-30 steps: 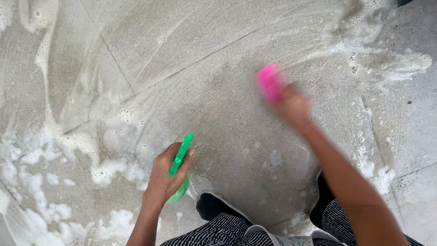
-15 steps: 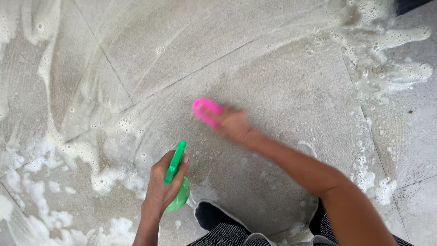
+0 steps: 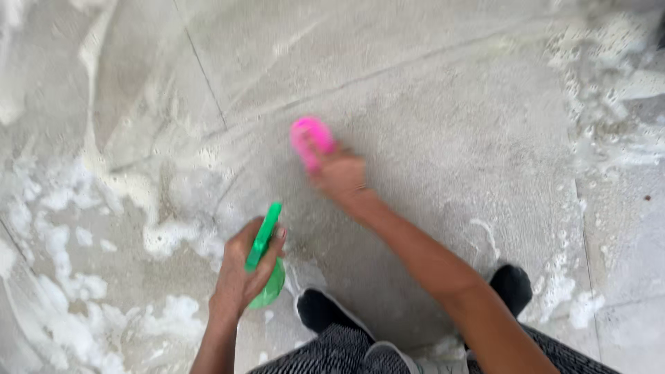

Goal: The person sprays a cleaning solution from a green spray bottle onto a tiled floor and scrubs the surface with a pink handheld brush. The person moves across the floor, repeatedly spraying and scrubbing to spread and work the soapy solution into the tiles.

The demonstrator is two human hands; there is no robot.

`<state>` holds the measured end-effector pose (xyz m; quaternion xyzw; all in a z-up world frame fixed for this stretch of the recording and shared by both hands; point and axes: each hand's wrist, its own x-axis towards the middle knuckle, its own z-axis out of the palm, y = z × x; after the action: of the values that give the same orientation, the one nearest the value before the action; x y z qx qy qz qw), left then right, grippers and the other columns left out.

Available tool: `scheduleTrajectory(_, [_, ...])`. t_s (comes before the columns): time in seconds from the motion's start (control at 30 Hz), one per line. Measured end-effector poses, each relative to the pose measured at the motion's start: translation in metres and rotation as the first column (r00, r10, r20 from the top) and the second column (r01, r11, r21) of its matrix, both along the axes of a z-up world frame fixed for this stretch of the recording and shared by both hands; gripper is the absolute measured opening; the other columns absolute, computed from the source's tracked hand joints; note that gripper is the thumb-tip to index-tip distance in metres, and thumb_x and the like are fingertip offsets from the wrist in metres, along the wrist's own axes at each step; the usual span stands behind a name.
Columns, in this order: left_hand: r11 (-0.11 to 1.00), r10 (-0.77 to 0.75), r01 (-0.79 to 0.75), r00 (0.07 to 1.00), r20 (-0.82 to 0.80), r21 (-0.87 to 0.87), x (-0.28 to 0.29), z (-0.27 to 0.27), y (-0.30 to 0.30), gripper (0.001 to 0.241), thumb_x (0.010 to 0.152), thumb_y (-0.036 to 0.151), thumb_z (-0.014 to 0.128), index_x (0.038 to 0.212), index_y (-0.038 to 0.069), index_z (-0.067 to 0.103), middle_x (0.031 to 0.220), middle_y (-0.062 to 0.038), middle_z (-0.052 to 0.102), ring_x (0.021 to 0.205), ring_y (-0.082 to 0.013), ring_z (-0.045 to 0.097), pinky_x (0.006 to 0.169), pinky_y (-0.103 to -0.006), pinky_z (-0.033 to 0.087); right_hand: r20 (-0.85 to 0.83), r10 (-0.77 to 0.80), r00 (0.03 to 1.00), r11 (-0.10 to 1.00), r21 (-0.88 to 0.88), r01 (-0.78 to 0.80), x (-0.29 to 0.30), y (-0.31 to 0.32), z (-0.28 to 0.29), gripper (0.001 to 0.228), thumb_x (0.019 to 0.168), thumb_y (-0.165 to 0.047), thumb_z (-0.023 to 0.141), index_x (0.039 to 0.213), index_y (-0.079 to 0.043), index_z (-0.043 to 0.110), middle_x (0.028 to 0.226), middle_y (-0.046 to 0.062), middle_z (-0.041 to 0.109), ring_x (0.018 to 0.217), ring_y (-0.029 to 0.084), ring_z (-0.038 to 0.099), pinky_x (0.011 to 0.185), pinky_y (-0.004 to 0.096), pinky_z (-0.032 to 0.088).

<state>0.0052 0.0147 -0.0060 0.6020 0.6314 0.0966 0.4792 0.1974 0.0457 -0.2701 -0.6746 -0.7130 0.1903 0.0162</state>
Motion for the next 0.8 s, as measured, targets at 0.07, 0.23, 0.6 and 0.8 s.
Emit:
scheduleTrajectory(0.07, [1.0, -0.014, 0.013, 0.999, 0.029, 0.028, -0.003, -0.001, -0.001, 0.026, 0.095, 0.024, 0.064, 0.096, -0.002, 0.067, 0.074, -0.013, 0.07, 0.061, -0.0195, 0.074, 0.057, -0.0362, 0.056, -0.076, 0.162, 0.984, 0.987, 0.019, -0.161, -0.054, -0.023, -0.023, 0.072, 0.099, -0.03, 0.06, 0.166, -0.03, 0.033, 0.121, 0.013, 0.066, 0.094, 0.03, 0.07, 0.064, 0.045, 0.059])
scheduleTrajectory(0.23, [0.999, -0.013, 0.012, 1.0, 0.024, 0.036, -0.023, -0.007, 0.007, 0.025, 0.094, 0.025, 0.065, 0.095, 0.0, 0.067, 0.071, -0.011, 0.071, 0.059, -0.0208, 0.074, 0.055, -0.036, 0.056, 0.012, -0.306, 0.952, 0.949, -0.075, 0.306, 0.167, -0.017, -0.008, 0.085, 0.104, -0.06, 0.055, 0.166, -0.012, 0.021, 0.146, 0.023, 0.05, 0.11, 0.029, 0.064, 0.087, 0.044, 0.056])
scheduleTrajectory(0.6, [0.978, -0.04, 0.054, 0.996, -0.074, 0.2, -0.056, -0.029, 0.006, 0.024, 0.094, 0.022, 0.068, 0.088, -0.001, 0.066, 0.073, -0.017, 0.066, 0.059, -0.0292, 0.064, 0.057, -0.0424, 0.05, 0.069, -0.068, 0.995, 0.958, 0.283, 0.046, -0.003, -0.042, 0.001, 0.049, 0.096, -0.045, 0.06, 0.137, -0.019, 0.05, 0.096, 0.018, 0.067, 0.069, 0.028, 0.068, 0.053, 0.043, 0.056])
scheduleTrajectory(0.8, [0.987, -0.023, 0.033, 0.997, -0.071, 0.156, -0.061, -0.037, 0.001, 0.027, 0.093, 0.026, 0.068, 0.09, -0.001, 0.068, 0.074, -0.019, 0.067, 0.061, -0.0316, 0.065, 0.06, -0.0441, 0.049, -0.354, 0.287, 0.89, 0.904, 0.406, -0.13, -0.043, -0.054, -0.008, 0.069, 0.089, -0.028, 0.059, 0.156, -0.024, 0.042, 0.142, 0.015, 0.067, 0.086, 0.025, 0.073, 0.057, 0.041, 0.056])
